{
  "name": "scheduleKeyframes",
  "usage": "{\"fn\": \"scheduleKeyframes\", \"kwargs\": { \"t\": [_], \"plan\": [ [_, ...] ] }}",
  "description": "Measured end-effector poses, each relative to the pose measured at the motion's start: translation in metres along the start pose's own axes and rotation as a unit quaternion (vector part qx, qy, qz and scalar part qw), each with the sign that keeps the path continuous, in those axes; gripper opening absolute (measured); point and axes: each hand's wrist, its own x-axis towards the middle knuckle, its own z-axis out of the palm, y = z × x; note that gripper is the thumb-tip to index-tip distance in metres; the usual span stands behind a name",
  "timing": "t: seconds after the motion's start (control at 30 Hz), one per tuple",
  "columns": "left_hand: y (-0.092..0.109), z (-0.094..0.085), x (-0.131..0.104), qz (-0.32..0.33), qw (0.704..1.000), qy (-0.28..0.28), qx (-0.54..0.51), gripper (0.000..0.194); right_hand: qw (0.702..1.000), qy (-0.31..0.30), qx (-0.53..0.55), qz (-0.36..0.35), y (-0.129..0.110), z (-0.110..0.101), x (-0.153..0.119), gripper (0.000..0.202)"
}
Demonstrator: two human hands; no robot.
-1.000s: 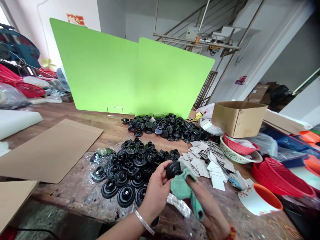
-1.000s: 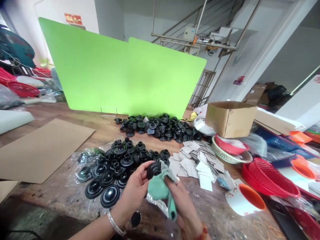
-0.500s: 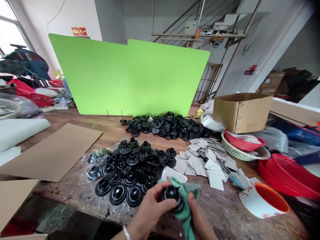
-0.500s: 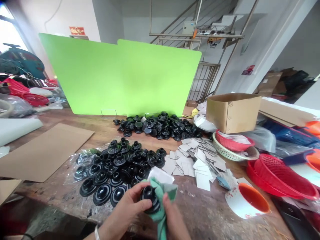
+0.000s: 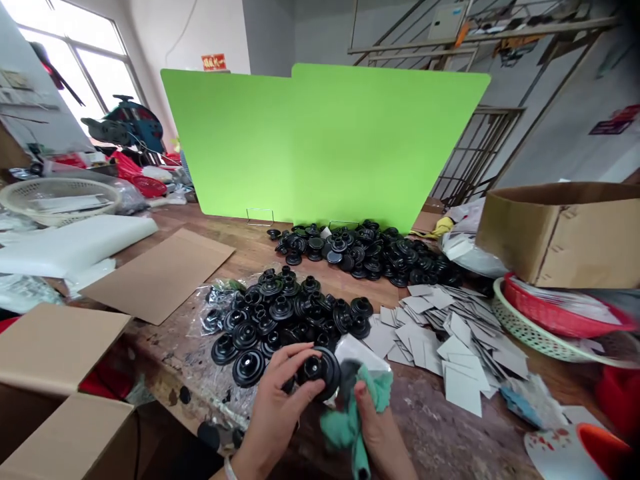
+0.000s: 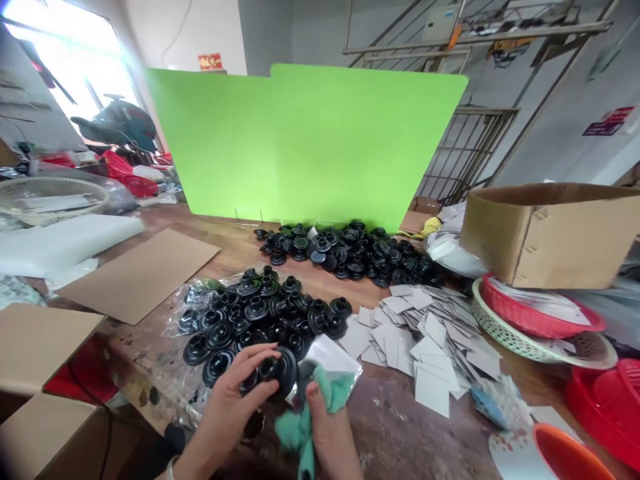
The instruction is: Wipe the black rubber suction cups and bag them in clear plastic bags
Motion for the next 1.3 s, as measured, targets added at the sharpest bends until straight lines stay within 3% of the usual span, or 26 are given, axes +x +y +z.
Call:
{"fn": "scheduleKeyframes", "kwargs": {
  "t": [0.13, 0.23, 0.33, 0.4, 0.47, 0.53, 0.63, 0.73, 0.8, 0.83, 0.9, 1.0, 1.1, 1.2, 1.3],
  "plan": [
    [0.000, 0.000, -0.007, 0.044, 0.995, -0.076, 0.045, 0.028, 0.989, -0.048, 0.113, 0.082, -0.004, 0.015, -0.001, 0.078],
    [-0.004, -0.002, -0.004, 0.064, 0.992, -0.054, 0.098, 0.027, 0.990, 0.022, 0.073, 0.118, -0.003, 0.025, -0.001, 0.067],
    [-0.014, -0.014, 0.017, 0.069, 0.990, 0.022, 0.124, 0.025, 0.992, 0.104, -0.006, 0.067, -0.005, 0.017, -0.001, 0.056],
    [-0.020, -0.025, 0.039, 0.076, 0.982, 0.073, 0.157, 0.025, 0.986, 0.153, -0.061, 0.015, -0.009, 0.000, 0.000, 0.053],
    [-0.026, -0.035, 0.062, 0.109, 0.968, 0.083, 0.210, 0.026, 0.967, 0.193, -0.158, -0.056, -0.016, -0.026, 0.000, 0.050],
    [-0.033, -0.041, 0.083, 0.138, 0.953, 0.069, 0.261, 0.029, 0.918, 0.221, -0.302, -0.128, -0.022, -0.057, 0.000, 0.044],
    [-0.042, -0.042, 0.100, 0.164, 0.937, 0.053, 0.306, 0.034, 0.794, 0.259, -0.532, -0.137, -0.023, -0.109, -0.005, 0.040],
    [-0.045, -0.041, 0.098, 0.178, 0.932, 0.064, 0.310, 0.039, 0.656, 0.285, -0.689, -0.119, -0.016, -0.150, -0.016, 0.055],
    [-0.043, -0.041, 0.086, 0.197, 0.929, 0.081, 0.304, 0.041, 0.606, 0.295, -0.725, -0.145, -0.012, -0.162, -0.025, 0.060],
    [-0.042, -0.040, 0.078, 0.212, 0.925, 0.088, 0.302, 0.040, 0.602, 0.298, -0.721, -0.169, -0.010, -0.161, -0.028, 0.056],
    [-0.042, -0.038, 0.056, 0.248, 0.919, 0.079, 0.297, 0.036, 0.625, 0.290, -0.684, -0.238, -0.007, -0.148, -0.031, 0.041],
    [-0.052, -0.034, 0.022, 0.286, 0.910, 0.017, 0.299, 0.036, 0.677, 0.223, -0.620, -0.327, 0.002, -0.105, -0.026, 0.021],
    [-0.069, -0.033, -0.004, 0.269, 0.900, -0.005, 0.344, 0.042, 0.703, 0.137, -0.605, -0.348, 0.020, -0.062, -0.014, 0.019],
    [-0.079, -0.037, -0.011, 0.217, 0.885, 0.018, 0.410, 0.049, 0.685, 0.100, -0.638, -0.336, 0.039, -0.037, 0.001, 0.044],
    [-0.080, -0.040, -0.004, 0.172, 0.871, 0.037, 0.459, 0.059, 0.652, 0.092, -0.689, -0.301, 0.051, -0.029, 0.014, 0.062]
  ]
}}
